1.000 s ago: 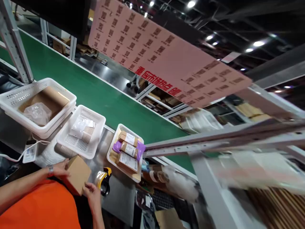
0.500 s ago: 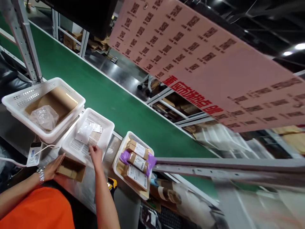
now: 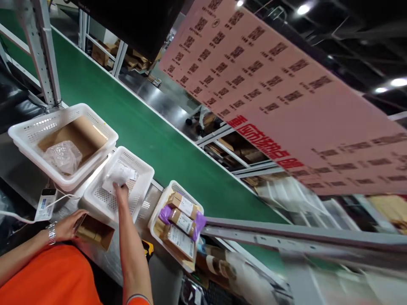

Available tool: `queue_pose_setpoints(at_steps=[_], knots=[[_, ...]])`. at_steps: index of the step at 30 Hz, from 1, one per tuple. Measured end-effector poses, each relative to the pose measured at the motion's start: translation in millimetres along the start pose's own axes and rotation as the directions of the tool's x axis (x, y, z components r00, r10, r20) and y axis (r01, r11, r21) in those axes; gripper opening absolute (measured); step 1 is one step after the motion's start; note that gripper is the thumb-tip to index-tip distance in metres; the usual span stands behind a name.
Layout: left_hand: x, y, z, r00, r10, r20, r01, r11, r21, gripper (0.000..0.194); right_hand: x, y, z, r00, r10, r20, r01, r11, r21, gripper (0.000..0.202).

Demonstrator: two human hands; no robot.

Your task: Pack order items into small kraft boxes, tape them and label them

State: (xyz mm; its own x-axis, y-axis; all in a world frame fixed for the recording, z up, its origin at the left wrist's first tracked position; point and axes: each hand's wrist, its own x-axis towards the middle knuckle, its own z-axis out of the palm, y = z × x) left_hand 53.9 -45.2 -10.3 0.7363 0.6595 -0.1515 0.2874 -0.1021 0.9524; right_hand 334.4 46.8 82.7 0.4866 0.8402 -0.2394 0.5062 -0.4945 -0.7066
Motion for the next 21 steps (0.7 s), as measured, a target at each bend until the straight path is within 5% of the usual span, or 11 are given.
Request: queue_pose_setpoints(at_steps=[4,6,9,12,15,21], knots=[[19,7,1.1,0.998,0.026,0.063,-0.025,1.0,-0.014,0.093,-85,28,-61,0.991,-0.135,0.002,0.134,0.99,0.041,0.036],[27,10,3.5,0.996,0.033,0.084,-0.03,0.999,-0.033,0.088,-133,47,-81,0.948,-0.26,0.184,0.272,0.961,-0.045,0.03],[33,14,6.0,0.994,0.054,0.095,-0.051,0.998,-0.029,0.082,-185,68,-84,0.874,-0.296,0.386,0.386,0.904,-0.181,0.051],[33,18,5.1,0.993,0.052,0.108,-0.054,0.998,0.011,0.088,-206,73,-71,0.868,-0.184,0.461,0.356,0.878,-0.319,0.066],[32,22,1.6,0.992,0.047,0.121,-0.052,0.998,0.041,0.089,-211,70,-66,0.897,-0.164,0.411,0.342,0.845,-0.41,0.071],[39,24,0.6,0.987,0.067,0.146,-0.081,0.992,0.098,0.091,-213,70,-67,0.906,-0.095,0.413,0.341,0.743,-0.576,0.047]])
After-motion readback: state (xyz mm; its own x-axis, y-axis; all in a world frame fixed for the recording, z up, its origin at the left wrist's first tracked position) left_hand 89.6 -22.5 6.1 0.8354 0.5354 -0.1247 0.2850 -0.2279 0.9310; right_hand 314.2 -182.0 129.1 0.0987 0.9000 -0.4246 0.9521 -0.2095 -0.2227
